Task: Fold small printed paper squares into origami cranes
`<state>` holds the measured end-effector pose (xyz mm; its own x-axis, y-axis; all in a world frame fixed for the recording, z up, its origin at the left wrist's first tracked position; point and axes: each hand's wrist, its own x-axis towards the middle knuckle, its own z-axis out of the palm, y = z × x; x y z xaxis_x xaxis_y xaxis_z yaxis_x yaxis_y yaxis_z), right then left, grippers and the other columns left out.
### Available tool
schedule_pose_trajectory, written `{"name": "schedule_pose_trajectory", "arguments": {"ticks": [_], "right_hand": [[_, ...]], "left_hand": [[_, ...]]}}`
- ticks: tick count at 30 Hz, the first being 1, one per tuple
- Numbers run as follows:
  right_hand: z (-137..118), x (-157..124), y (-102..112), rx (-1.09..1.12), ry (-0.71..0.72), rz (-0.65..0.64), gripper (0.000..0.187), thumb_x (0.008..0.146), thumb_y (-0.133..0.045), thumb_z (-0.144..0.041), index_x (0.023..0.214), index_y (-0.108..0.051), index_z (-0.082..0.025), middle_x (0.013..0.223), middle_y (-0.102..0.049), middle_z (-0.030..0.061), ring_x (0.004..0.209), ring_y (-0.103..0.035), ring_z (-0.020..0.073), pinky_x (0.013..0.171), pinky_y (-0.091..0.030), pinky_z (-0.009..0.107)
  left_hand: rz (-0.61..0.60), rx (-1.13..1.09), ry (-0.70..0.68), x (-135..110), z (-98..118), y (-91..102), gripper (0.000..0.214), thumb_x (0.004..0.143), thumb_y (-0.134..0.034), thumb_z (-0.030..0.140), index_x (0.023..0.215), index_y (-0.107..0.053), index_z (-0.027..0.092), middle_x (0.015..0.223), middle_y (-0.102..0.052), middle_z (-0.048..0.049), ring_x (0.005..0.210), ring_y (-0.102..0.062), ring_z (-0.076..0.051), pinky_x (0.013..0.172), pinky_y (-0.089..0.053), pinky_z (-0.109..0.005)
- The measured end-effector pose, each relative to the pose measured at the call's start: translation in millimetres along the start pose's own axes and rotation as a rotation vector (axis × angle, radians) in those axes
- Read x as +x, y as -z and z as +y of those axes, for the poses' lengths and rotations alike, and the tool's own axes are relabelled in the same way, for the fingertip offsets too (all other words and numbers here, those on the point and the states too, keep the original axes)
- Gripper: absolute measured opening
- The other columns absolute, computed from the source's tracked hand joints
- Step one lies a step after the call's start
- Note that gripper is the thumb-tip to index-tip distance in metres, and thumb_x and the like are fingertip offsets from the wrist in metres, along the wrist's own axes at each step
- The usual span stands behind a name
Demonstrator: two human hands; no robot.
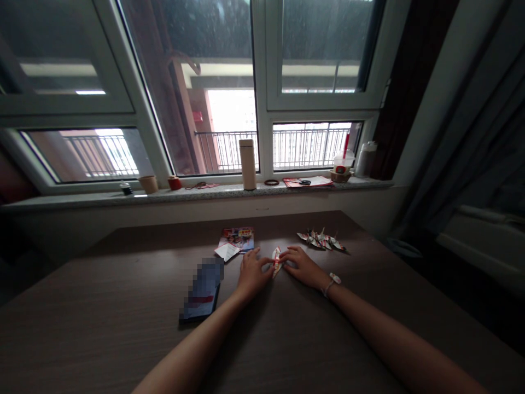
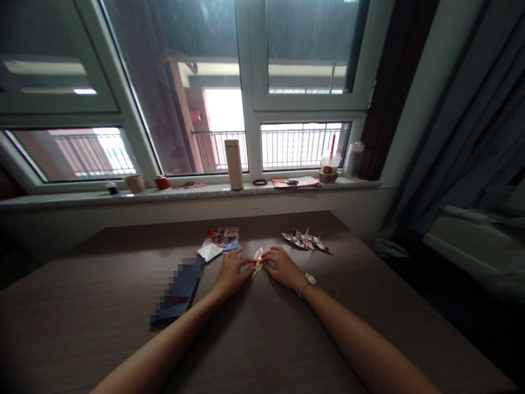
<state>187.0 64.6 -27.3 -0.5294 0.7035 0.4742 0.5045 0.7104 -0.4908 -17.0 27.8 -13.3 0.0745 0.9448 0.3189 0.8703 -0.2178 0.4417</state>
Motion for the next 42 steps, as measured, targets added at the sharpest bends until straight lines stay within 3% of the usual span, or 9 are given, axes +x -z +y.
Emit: {"name": "schedule_pose_trajectory", "arguments": {"ticks": [8,14,28,35,42], "right_hand": [[-7.2,-0.1,8.2,-0.084,-0.011,0.001,0.022,0.088,-0.059,-0.020,0.104,-0.073,-0.026,0.108,-0.068,0.0051,0.117,-0.049,0.0241,0.107,-0.038,0.044],[-7.0,-0.5,7.3,-0.072,0.043,-0.009,0.025,0.086,-0.060,-0.014,0.103,-0.073,-0.027,0.116,-0.067,0.0034,0.124,-0.046,0.0230,0.110,-0.036,0.044],[-8.8,-1.0,7.3,-0.120,0.092,0.010,0.023,0.084,-0.061,-0.013,0.097,-0.074,-0.026,0.097,-0.066,0.0052,0.113,-0.050,0.0234,0.103,-0.041,0.043],[-5.6,-1.0,5.0,-0.060,0.106,0.033,0.019,0.085,-0.063,-0.017,0.099,-0.072,-0.026,0.110,-0.066,0.0050,0.117,-0.049,0.0232,0.105,-0.039,0.044],[-5.9,0.9,5.9,-0.008,0.069,-0.007,0.013,0.085,-0.066,-0.022,0.096,-0.073,-0.025,0.102,-0.070,0.0037,0.120,-0.049,0.0232,0.107,-0.036,0.043]], "left_hand": [[-0.037,0.001,-0.003,2.2,-3.1,-1.3,0.025,0.082,-0.067,0.036,0.106,-0.075,0.035,0.139,-0.050,-0.0057,0.133,-0.039,-0.030,0.113,-0.029,-0.048],[-0.026,-0.004,-0.002,3.2,-4.5,-1.4,0.022,0.085,-0.063,0.033,0.102,-0.076,0.033,0.137,-0.051,-0.0079,0.132,-0.039,-0.030,0.110,-0.032,-0.049],[-0.014,-0.016,-0.023,2.3,-1.4,2.5,0.022,0.085,-0.063,0.030,0.101,-0.076,0.033,0.136,-0.052,-0.0061,0.130,-0.041,-0.029,0.109,-0.033,-0.047],[-0.069,0.003,-0.031,1.5,-1.9,2.7,0.022,0.078,-0.071,0.039,0.099,-0.077,0.033,0.140,-0.051,-0.0071,0.132,-0.040,-0.031,0.110,-0.032,-0.048],[-0.040,-0.023,-0.064,2.5,-1.0,3.7,0.020,0.078,-0.073,0.035,0.096,-0.078,0.032,0.138,-0.052,-0.0069,0.129,-0.043,-0.030,0.108,-0.035,-0.047]]}}
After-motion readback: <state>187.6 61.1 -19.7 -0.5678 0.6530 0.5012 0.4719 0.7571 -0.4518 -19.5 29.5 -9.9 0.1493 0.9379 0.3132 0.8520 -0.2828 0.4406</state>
